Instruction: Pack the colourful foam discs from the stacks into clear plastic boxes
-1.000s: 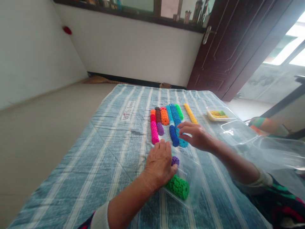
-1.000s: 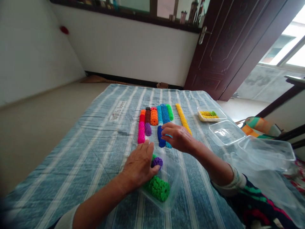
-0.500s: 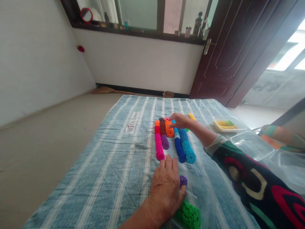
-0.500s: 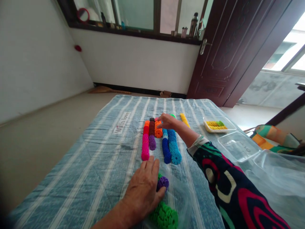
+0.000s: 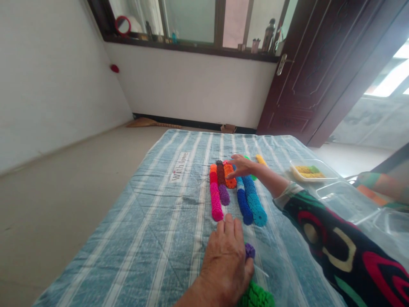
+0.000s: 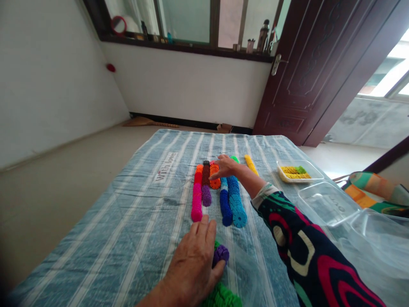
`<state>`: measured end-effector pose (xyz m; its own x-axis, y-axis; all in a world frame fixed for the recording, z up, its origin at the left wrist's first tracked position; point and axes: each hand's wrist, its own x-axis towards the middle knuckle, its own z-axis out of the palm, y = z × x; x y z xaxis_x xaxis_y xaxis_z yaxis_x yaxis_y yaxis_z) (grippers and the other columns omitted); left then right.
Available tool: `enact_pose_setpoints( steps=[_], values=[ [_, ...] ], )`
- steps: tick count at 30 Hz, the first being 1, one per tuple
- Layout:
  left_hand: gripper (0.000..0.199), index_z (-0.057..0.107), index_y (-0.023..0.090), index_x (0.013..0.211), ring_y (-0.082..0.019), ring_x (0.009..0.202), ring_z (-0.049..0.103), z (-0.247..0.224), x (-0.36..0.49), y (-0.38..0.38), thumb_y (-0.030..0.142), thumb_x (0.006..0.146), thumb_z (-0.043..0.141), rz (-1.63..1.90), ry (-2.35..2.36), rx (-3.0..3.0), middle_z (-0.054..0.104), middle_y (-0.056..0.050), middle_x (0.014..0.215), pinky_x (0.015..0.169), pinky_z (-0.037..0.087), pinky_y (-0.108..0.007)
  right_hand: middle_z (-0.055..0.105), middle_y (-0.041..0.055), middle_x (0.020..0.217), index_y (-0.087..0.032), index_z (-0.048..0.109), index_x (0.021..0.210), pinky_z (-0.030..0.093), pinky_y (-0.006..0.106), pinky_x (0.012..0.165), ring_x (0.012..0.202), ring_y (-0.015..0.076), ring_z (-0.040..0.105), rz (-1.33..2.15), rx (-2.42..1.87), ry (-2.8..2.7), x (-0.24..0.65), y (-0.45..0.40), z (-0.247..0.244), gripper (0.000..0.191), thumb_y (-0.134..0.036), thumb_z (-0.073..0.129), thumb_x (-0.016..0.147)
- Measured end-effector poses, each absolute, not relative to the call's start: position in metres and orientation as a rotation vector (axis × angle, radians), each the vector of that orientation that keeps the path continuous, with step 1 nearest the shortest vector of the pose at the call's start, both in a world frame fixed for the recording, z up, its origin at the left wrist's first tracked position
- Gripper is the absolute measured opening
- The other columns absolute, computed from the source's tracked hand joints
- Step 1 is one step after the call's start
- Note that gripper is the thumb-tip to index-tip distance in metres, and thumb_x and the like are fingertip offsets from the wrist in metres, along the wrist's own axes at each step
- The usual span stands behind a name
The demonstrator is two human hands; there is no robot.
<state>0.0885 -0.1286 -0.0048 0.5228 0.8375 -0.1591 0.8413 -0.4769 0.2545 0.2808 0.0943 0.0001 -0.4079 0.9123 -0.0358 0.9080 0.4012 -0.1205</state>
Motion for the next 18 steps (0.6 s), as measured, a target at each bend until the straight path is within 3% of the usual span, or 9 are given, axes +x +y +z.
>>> enact_pose_setpoints(
  steps=[13,18],
  values=[
    [0.073,0.038,0.006,0.145,-0.04,0.135,0.038,-0.002,0.088,-0.13,0.037,0.081,0.054,-0.017,1.409,2.489,0.034,-0.024,0.152,0.11,0.036,-0.05,0.057,0.0153,0.124,-0.02,0.067,0.118,0.041,0.037,0.098,0.125,0.0334,0.046,0.147,-1.738,-2.594,0.28,0.104,-0.009,0.065,-0.069,0.063,0.076],
    [0.074,0.038,0.006,0.146,-0.04,0.135,0.038,-0.005,0.087,-0.131,0.039,0.082,0.054,-0.018,1.404,2.497,0.033,-0.024,0.152,0.111,0.035,-0.05,0.064,0.0123,0.116,-0.019,0.073,0.108,0.042,0.03,0.091,0.113,0.0263,0.056,0.159,-1.685,-2.563,0.283,0.112,-0.012,0.046,-0.056,0.06,0.084]
  ],
)
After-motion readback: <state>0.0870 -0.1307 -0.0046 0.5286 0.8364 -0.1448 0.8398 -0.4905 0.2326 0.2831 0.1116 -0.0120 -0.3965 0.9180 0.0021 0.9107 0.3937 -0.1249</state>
